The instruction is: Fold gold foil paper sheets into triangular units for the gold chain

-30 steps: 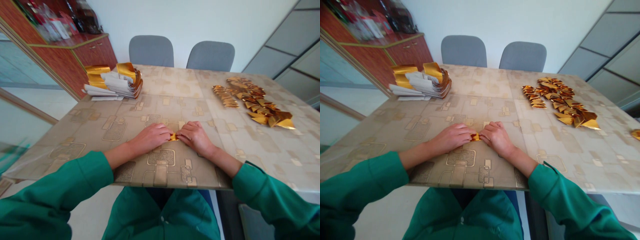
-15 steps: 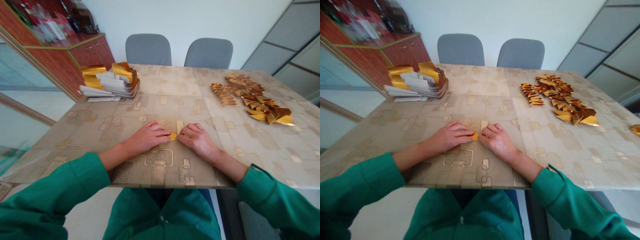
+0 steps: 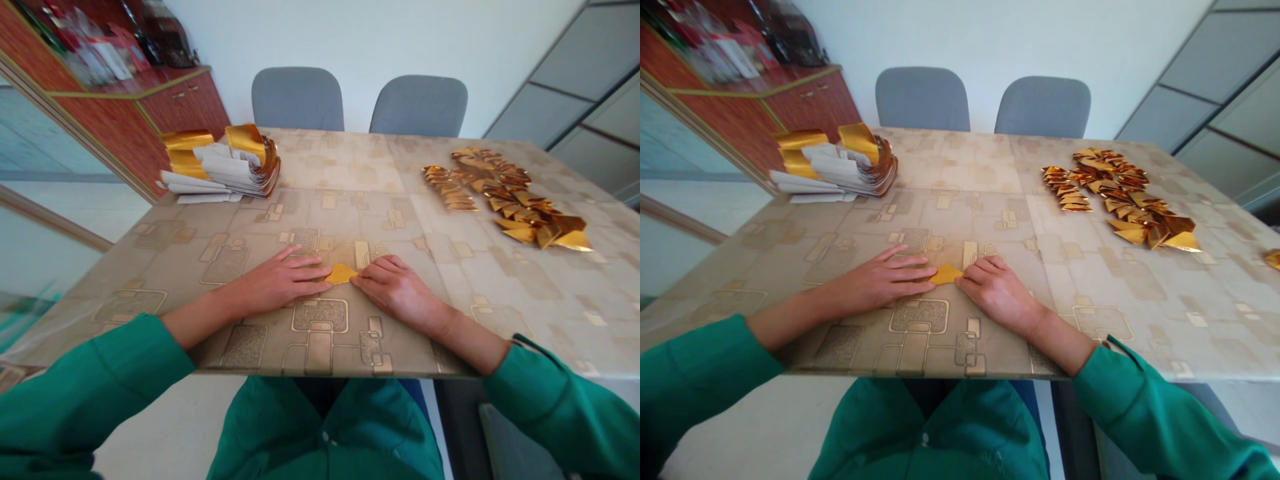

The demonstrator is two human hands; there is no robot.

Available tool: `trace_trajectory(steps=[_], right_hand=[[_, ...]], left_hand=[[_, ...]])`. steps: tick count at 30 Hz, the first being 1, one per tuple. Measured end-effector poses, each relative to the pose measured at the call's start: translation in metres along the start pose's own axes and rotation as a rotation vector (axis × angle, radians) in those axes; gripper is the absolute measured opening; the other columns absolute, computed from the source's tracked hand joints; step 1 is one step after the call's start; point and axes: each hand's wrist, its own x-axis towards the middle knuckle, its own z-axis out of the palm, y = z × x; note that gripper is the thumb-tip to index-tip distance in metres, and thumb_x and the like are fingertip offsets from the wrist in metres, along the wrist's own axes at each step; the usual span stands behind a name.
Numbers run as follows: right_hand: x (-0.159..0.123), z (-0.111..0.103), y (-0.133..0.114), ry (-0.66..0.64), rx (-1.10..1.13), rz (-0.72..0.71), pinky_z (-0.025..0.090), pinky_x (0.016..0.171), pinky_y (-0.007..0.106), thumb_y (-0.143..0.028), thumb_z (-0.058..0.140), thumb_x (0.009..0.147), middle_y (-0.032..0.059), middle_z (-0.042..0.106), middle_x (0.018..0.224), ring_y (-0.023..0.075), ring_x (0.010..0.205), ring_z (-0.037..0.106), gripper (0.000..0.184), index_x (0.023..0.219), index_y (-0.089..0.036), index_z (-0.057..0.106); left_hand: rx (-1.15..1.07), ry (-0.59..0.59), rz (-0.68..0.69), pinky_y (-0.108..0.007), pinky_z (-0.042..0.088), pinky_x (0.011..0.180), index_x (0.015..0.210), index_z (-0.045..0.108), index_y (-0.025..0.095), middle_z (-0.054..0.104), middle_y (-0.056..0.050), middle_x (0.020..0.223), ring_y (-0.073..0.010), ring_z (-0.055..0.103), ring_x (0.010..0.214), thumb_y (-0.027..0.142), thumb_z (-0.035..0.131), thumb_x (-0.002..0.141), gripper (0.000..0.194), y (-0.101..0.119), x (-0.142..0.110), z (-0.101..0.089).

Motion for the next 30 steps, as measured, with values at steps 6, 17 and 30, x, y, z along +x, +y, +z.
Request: trace_trajectory(steps=[6, 17, 30], right_hand=[[0.017, -0.004, 0.005, -0.076, 0.091, 0.029, 0.038, 0.077, 0.032, -0.024, 0.049, 0.101, 0.0057, 0.063, 0.084, 0.0181, 0.081, 0.053, 0.024, 0.092, -0.015, 0.069], [0.032, 0.004, 0.018, -0.057, 0.161, 0.022, 0.041, 0.077, 0.032, -0.031, 0.052, 0.1, 0.0063, 0.064, 0.086, 0.0178, 0.081, 0.053, 0.024, 0.093, -0.014, 0.067], [0.03, 0.008, 0.019, 0.042, 0.112, 0.143, 0.042, 0.072, 0.031, -0.02, 0.043, 0.101, 0.0078, 0.066, 0.081, 0.0169, 0.077, 0.055, 0.029, 0.098, -0.013, 0.071]], left_hand=[[-0.026, 0.088, 0.064, -0.049, 0.027, 0.118, 0.128, 0.063, 0.029, 0.06, -0.004, 0.142, -0.0234, 0.049, 0.137, 0.019, 0.052, 0.101, 0.031, 0.002, 0.0, -0.008], [0.024, 0.223, -0.109, -0.032, 0.052, 0.079, 0.102, 0.071, 0.016, 0.073, -0.006, 0.091, -0.019, 0.065, 0.083, 0.02, 0.051, 0.098, 0.02, 0.015, 0.049, -0.004], [-0.262, 0.463, -0.206, -0.036, 0.055, 0.088, 0.118, 0.065, 0.015, 0.074, -0.009, 0.107, -0.0206, 0.067, 0.096, 0.032, 0.061, 0.097, 0.027, 0.013, 0.051, 0.005]])
